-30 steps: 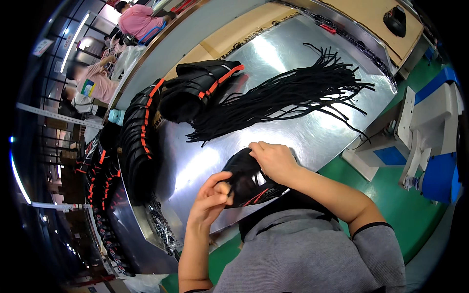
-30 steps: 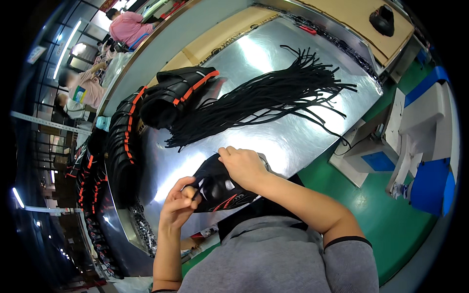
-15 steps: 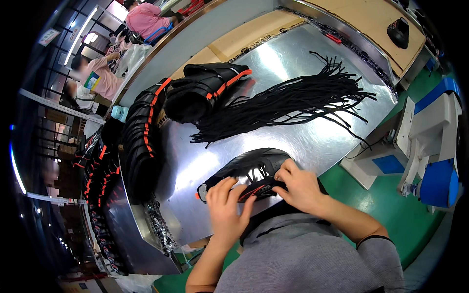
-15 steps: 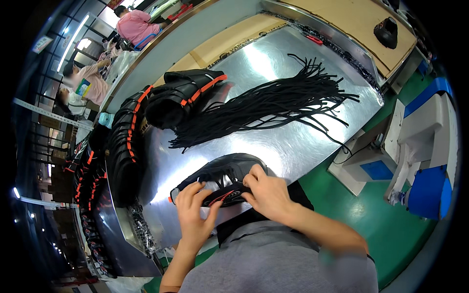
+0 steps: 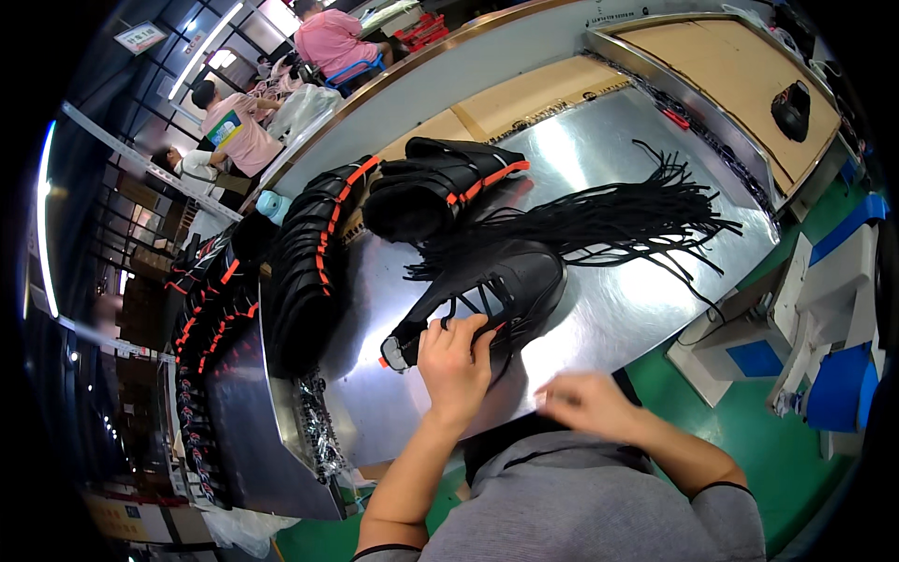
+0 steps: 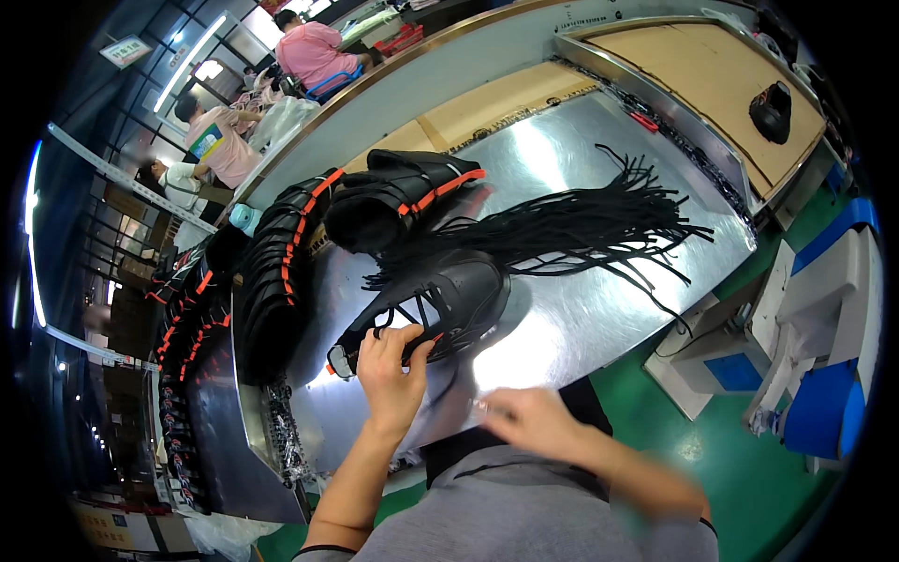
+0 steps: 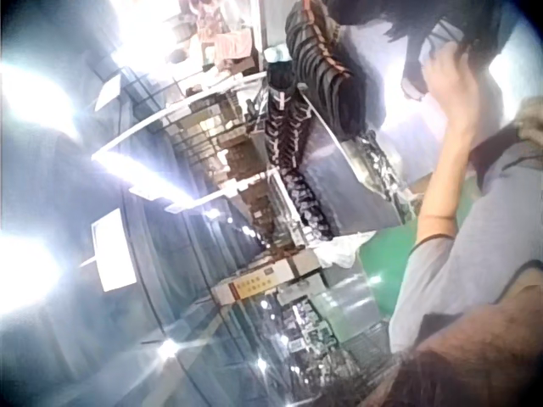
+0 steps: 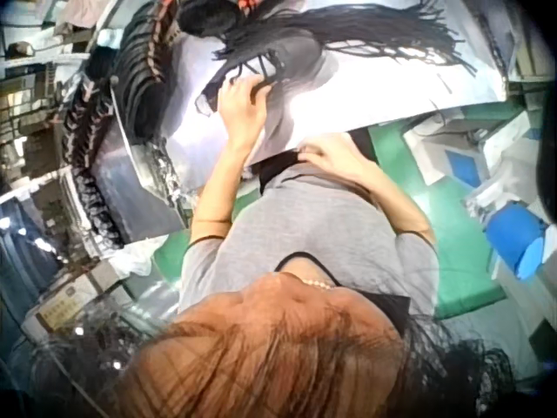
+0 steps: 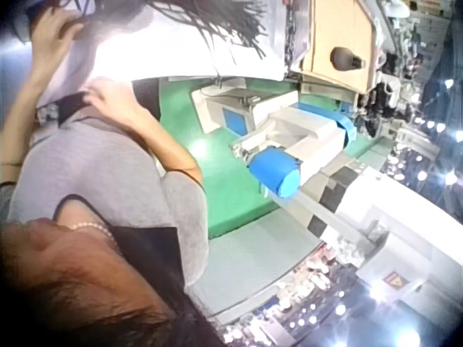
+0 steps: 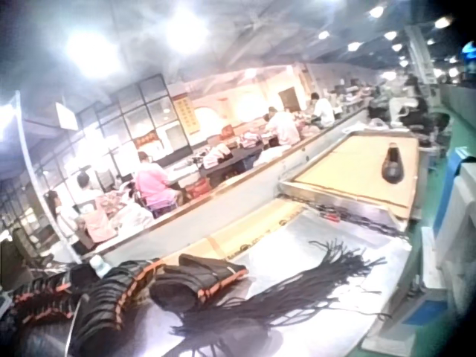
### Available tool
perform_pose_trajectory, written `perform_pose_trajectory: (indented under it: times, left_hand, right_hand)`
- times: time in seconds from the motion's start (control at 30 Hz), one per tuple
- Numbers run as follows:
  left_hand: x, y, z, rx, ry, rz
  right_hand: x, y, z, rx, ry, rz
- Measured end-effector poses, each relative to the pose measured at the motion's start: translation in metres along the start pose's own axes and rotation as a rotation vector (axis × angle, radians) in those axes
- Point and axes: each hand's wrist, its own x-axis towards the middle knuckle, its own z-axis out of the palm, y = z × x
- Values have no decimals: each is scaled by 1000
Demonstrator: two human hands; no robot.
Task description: The person laces a black shoe with red accents using black shoelaces. They thread the laces through the eyelets, pull them tight, and adjust the fit. The finished shoe is placed on a metal table alongside other completed shoes.
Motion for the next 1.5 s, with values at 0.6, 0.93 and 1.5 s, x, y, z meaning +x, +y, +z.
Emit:
perform_pose_trajectory:
  times: [0.6,0.93,1.5]
  left_hand:
    - [-7,-18,9,-87,-557,-68]
    - [-3,-21,9,-237,-610,-218]
    - [-11,-5,22,-34,-432,-184]
  right_hand:
    - [61,-3,-15,261,175,86]
    - [93,15,-14,566,126,115]
    - [86,13,-8,275,344,102]
